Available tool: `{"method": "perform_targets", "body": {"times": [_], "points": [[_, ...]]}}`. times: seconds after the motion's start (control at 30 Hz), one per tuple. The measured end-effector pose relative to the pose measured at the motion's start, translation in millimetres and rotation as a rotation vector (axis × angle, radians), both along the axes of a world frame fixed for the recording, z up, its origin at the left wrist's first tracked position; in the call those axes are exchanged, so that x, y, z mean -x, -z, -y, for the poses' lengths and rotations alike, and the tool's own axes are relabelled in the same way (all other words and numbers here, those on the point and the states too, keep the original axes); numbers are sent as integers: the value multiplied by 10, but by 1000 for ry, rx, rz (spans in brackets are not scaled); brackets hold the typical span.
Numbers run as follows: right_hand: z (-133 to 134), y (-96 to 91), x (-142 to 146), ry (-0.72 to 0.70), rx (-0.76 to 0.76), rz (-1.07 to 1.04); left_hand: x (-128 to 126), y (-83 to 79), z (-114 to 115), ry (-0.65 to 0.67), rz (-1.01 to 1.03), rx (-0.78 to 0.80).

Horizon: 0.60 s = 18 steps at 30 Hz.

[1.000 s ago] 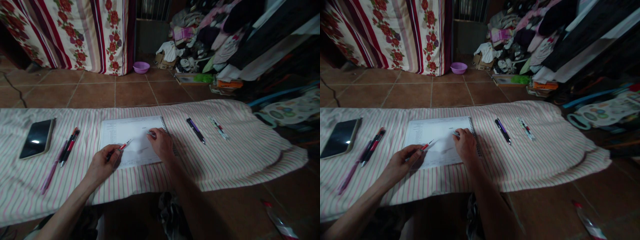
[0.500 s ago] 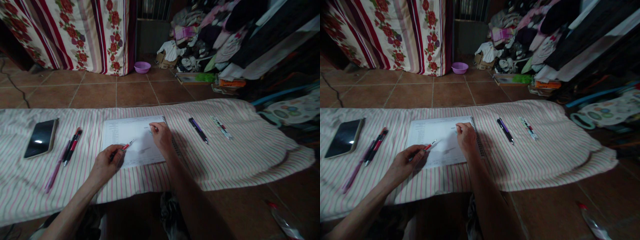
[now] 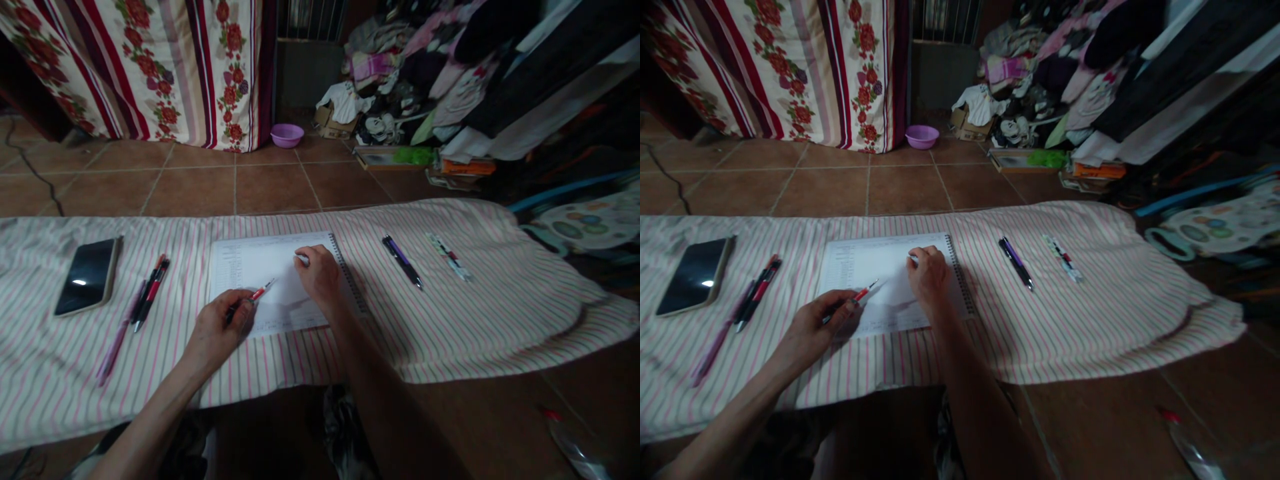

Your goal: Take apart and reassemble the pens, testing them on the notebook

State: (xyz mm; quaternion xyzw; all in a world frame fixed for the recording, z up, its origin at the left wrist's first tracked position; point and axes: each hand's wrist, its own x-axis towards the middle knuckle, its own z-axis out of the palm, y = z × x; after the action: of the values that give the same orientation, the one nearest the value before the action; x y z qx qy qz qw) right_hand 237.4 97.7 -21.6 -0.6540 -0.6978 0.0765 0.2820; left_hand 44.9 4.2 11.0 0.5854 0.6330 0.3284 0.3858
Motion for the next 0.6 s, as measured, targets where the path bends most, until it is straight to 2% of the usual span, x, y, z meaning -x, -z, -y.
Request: {"method": "perform_targets", "body": {"times": [0.27, 0.6], "points": [[1, 9, -16, -7, 16, 8, -12, 35, -11, 8, 20, -10], [-1, 4, -23, -58, -51, 2, -9, 23, -18, 15, -4, -35]]}}
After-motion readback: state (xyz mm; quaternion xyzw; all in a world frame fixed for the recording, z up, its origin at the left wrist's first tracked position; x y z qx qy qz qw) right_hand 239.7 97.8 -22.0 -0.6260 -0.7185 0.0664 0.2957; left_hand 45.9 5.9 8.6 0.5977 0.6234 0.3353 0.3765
